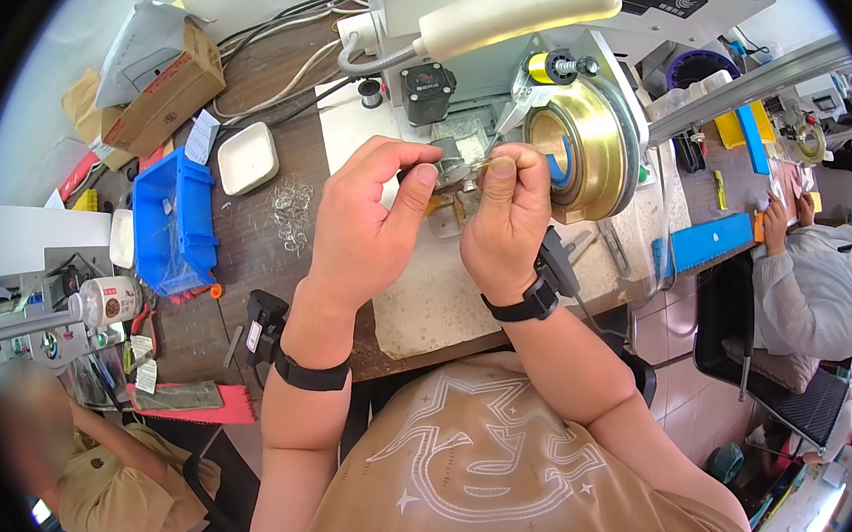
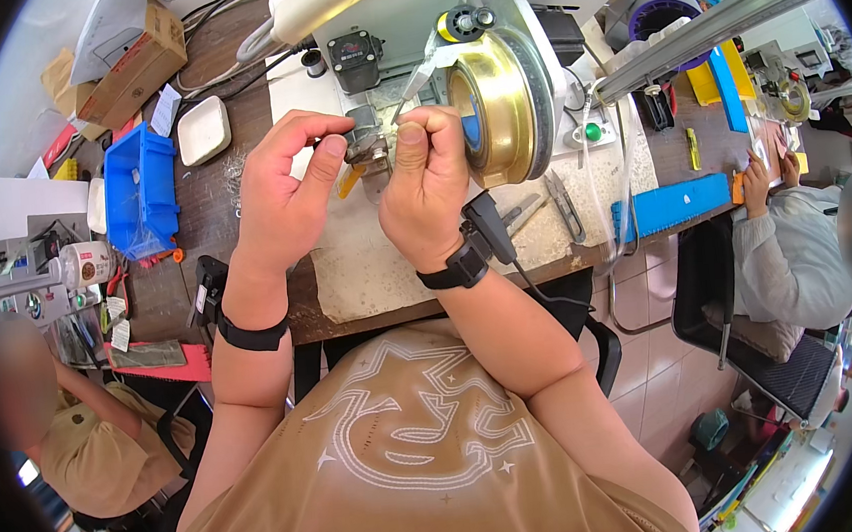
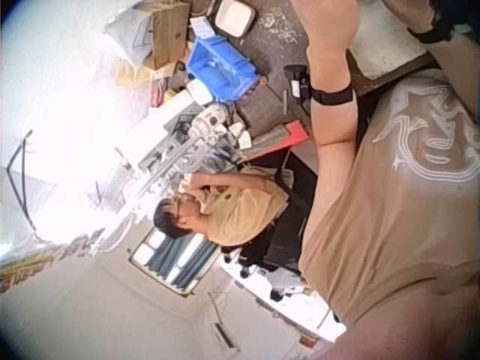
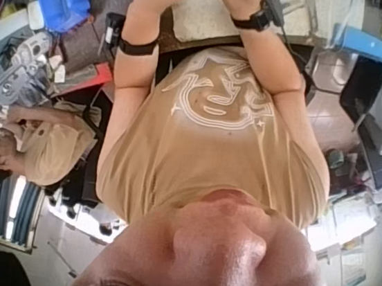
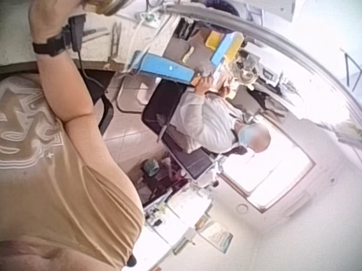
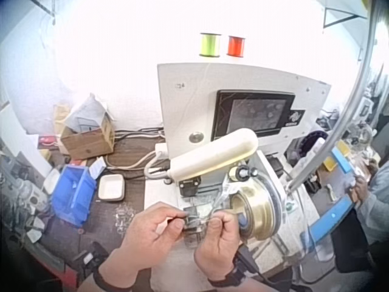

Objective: Manually assemble and glue small electronic or mechanical components using tools at a workbench.

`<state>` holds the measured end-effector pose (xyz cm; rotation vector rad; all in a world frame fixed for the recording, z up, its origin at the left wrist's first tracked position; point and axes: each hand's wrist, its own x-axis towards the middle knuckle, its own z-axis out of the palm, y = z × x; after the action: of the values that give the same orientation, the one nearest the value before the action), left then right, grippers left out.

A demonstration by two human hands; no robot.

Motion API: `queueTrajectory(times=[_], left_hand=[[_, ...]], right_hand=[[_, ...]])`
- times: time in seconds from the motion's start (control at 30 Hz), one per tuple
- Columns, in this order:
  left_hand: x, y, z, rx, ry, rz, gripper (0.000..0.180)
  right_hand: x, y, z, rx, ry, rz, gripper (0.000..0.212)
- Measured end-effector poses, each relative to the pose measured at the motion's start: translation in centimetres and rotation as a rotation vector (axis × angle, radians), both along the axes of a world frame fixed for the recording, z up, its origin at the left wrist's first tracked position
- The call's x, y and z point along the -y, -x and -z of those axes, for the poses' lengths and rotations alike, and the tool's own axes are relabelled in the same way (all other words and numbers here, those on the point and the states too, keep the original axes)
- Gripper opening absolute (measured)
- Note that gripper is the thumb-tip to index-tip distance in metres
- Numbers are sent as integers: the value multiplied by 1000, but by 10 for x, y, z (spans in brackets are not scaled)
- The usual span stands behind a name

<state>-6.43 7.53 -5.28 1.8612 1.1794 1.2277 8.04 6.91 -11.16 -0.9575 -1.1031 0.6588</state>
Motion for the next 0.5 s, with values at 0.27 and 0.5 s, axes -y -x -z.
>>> queueTrajectory(times=[0.27, 0.5], left_hand=[[0, 0, 0, 18, 4, 4, 18], [0, 0, 1, 28, 13, 2, 17]], right_hand=[[1, 3, -5, -36, 32, -6, 13], [2, 1, -11, -23, 94, -29, 14]])
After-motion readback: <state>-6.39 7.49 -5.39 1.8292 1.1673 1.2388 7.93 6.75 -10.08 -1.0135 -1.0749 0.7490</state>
